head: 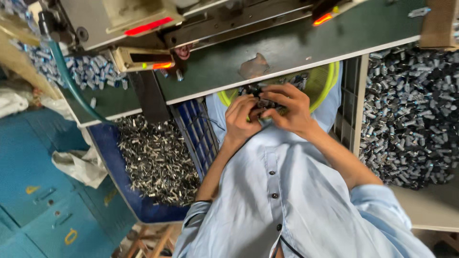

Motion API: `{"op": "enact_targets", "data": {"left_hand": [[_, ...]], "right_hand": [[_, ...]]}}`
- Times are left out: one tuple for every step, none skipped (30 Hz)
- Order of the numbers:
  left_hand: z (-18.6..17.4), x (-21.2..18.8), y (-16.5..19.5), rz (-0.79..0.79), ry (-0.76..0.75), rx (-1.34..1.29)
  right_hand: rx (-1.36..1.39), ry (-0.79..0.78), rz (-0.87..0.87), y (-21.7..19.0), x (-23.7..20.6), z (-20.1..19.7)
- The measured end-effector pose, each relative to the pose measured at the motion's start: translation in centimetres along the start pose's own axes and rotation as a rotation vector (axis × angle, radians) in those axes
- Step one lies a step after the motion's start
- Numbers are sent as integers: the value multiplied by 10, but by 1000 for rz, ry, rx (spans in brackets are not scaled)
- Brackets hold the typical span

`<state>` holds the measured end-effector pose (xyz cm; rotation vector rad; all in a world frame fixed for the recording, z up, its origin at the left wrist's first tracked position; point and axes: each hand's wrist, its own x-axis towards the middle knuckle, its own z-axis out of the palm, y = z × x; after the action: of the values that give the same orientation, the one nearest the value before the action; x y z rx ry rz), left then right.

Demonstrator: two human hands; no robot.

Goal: The person repeatedly picks small cylindrical parts from a green basket, places them into a machine slot, and collects the processed parts into a large bin. The person also transfers parts between containers and occasionally inspects individual pieces by hand.

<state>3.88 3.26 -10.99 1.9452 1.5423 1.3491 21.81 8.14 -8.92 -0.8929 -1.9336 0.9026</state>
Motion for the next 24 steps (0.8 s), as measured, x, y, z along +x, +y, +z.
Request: {"op": "enact_targets", "data": {"left_hand": [[-2,3,4,30,11,13],[-2,8,7,67,22,21],[-3,13,11,107,31,27],[-5,17,14,108,28,-11],[-8,21,14,113,26,-51],[-11,25,14,119,24,-90],[-16,28,13,187,23,-70],[-20,31,11,251,23,-47],[-23,31,10,310,22,-20],[-25,32,9,358,28,15],[-26,32,8,405,34,49],[-28,32,8,450,41,82],[-28,33,7,436,26,86],[-28,33,8,422,12,90],[-29,32,10,409,-2,94],[-32,32,12,431,-44,122],[-38,30,16,454,-85,150],[-44,28,19,479,-127,176],[-50,24,24,466,-101,123],[-56,20,30,453,-72,73],[-58,18,32,434,-44,27],[-60,15,33,311,-9,57],[-60,13,33,191,34,96],[-59,12,31,74,86,140]], "right_hand": [[91,36,83,3,-12,7],[176,77,164,6,-21,14],[342,121,299,9,-29,22],[506,172,431,11,-34,30],[671,225,558,15,-37,33],[772,270,559,17,-38,35],[875,313,558,17,-39,37],[981,352,558,18,-38,39],[1025,347,568,16,-38,39],[1070,339,581,15,-38,40],[1114,332,595,14,-36,41],[1060,315,519,12,-36,41],[1004,298,446,12,-34,42],[948,280,373,11,-35,44],[951,258,406,13,-33,44],[954,237,440,16,-32,44],[956,216,472,19,-33,44],[1155,236,576,22,-33,45],[1350,261,677,24,-34,44],[1545,282,776,27,-34,44],[1589,308,859,29,-33,45],[1634,331,945,29,-31,45],[1677,341,1027,29,-27,46],[1575,323,961,28,-20,46]]}}
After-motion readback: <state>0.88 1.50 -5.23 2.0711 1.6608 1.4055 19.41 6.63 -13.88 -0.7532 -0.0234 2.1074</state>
